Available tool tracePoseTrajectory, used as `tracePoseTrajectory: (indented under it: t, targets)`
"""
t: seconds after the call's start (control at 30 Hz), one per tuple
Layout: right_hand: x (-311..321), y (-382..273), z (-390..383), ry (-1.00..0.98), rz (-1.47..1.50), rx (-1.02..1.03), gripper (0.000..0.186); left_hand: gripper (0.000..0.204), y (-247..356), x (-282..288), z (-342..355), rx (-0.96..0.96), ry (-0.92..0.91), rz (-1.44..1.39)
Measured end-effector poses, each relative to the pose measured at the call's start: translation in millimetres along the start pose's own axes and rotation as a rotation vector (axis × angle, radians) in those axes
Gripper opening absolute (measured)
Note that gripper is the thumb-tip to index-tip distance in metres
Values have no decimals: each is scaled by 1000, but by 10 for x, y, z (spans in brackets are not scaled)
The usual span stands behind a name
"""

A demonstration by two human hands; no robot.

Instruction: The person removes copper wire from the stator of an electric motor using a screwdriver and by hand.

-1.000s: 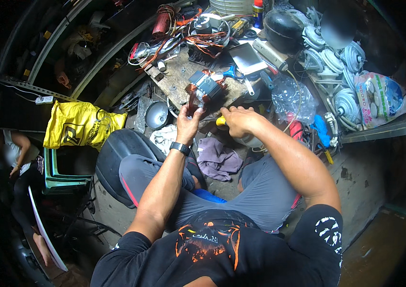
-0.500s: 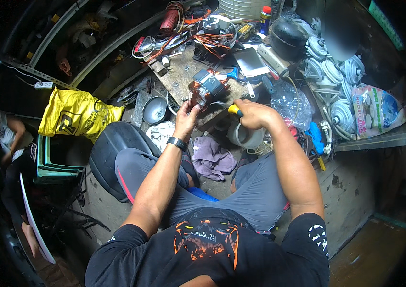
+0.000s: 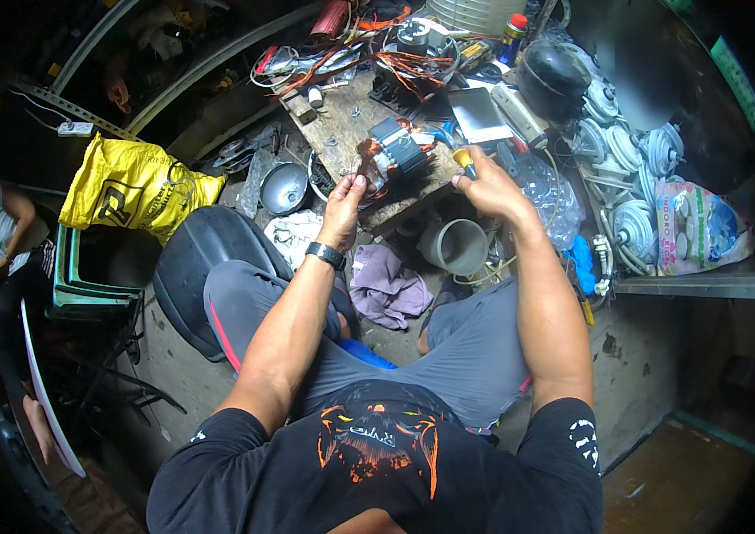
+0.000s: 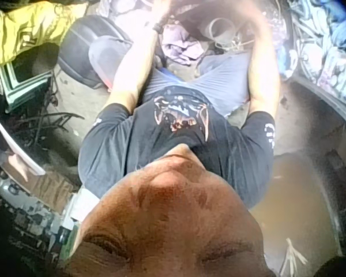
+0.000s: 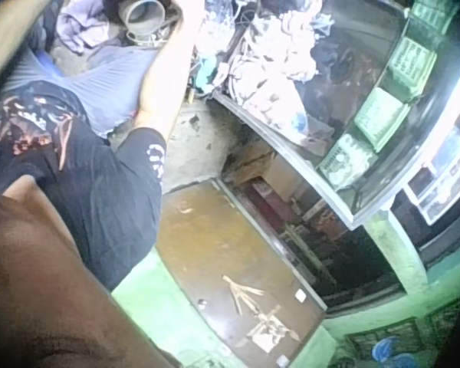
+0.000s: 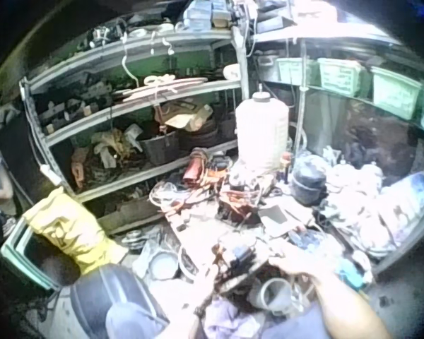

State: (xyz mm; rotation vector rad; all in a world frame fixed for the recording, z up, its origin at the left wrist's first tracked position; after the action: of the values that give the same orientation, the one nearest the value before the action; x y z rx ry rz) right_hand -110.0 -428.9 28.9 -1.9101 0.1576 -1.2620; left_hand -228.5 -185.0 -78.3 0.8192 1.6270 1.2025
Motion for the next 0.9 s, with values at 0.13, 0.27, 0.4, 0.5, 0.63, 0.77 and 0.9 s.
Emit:
tracePoseTrajectory:
  t: [0.13, 0.27, 0.4, 0.5, 0.63, 0.77, 0.9]
  targets:
    - [-295, 109, 158, 104, -59, -1, 62, 24, -52, 47, 31, 35, 39, -122]
    - [-534, -43, 301, 124, -131, -107, 68, 26, -68, 105, 27, 36, 83, -217]
    - [-706, 100, 416, 211, -278, -9, 75, 28, -66, 56, 40, 61, 90, -375]
    - [-689, 29, 448, 249, -344, -16, 76, 27, -70, 104, 46, 49, 85, -437]
    - [-457, -816, 247, 499, -374, 515, 59, 23, -59, 127, 46, 9, 105, -338]
    - [-809, -1061, 356, 354, -471, 704, 52, 23, -18, 79, 24, -5, 65, -343]
    - [-777, -805, 623, 350, -457, 616, 40, 24, 92, 49, 33, -49, 139, -343]
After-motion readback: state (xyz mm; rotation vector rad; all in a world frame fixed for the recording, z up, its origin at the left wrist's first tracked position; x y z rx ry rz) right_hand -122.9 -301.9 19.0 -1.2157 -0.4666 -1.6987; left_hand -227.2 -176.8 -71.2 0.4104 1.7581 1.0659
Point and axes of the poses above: each hand's wrist, its own z-axis towards the middle knuckle, its own x-axis out of the back of the hand, y = z × x, the point moved 3 cm from there along z, towards the middle knuckle, and after that the axes turned 2 degrees about z, right-handed, at the moved point
